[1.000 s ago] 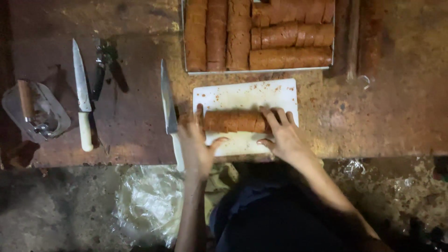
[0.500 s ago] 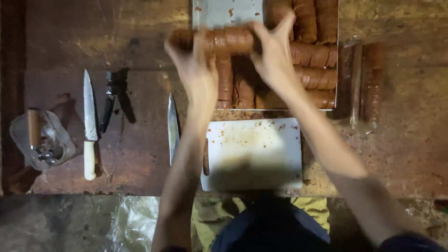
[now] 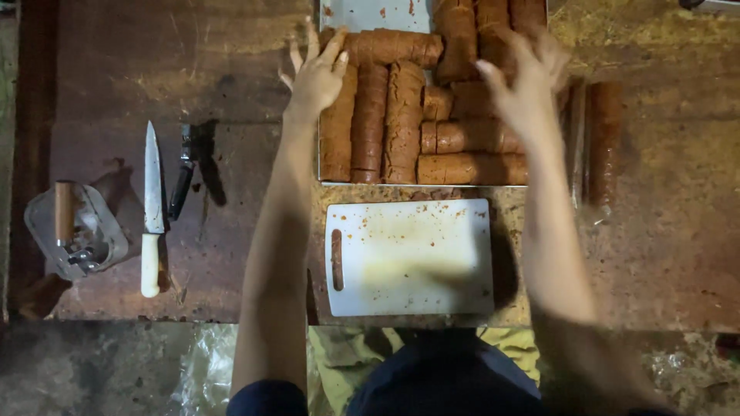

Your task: Slicing long bread rolls into smaller pieces on a cutting board and arranging them in a tray.

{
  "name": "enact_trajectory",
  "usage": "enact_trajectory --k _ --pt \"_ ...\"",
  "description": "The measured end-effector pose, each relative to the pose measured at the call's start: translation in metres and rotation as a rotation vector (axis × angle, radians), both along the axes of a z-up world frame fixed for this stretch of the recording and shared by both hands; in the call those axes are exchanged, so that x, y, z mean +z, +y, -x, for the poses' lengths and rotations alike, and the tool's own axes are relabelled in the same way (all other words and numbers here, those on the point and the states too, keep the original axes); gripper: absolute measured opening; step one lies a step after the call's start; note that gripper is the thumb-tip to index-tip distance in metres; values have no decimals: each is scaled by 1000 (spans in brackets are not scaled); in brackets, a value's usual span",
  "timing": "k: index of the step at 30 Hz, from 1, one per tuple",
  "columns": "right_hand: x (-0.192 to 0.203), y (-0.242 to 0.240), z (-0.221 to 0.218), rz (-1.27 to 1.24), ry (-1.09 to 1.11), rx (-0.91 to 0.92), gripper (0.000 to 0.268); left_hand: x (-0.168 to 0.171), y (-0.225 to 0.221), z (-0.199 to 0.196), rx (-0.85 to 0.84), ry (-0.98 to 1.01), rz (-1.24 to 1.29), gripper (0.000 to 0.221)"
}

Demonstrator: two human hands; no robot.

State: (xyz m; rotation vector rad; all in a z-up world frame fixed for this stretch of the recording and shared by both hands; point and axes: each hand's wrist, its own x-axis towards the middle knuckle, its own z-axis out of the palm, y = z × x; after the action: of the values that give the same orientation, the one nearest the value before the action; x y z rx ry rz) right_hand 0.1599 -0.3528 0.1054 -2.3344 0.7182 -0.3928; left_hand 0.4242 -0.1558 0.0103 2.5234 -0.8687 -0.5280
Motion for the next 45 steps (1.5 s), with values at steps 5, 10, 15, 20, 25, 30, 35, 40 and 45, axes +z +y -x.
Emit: enact_trajectory --k 5,10,15,20,25,30,35,40,45 --pt "-61 -43 123 309 83 -394 42 -10 30 74 401 -210 445 46" --pt "-86 -79 155 -89 307 -368 84 14 83 196 492 -396 817 36" --pt "-109 -96 158 -9 302 -300 33 37 123 274 539 -255 888 34" --pt "-116 -118 149 -20 378 -520 96 61 149 300 482 -173 943 32" --pt "-126 -146 146 30 548 -625 88 64 167 318 427 -149 874 38" --pt "-56 -81 180 -750 -425 -637 61 58 182 342 427 -68 843 36" --pt "-108 -117 253 -865 -489 -637 35 59 170 361 286 243 827 25" --pt "-95 50 259 -724 -533 -838 32 66 119 381 150 598 597 40" --pt "-91 159 213 -711 72 -401 94 69 90 397 -82 464 276 99"
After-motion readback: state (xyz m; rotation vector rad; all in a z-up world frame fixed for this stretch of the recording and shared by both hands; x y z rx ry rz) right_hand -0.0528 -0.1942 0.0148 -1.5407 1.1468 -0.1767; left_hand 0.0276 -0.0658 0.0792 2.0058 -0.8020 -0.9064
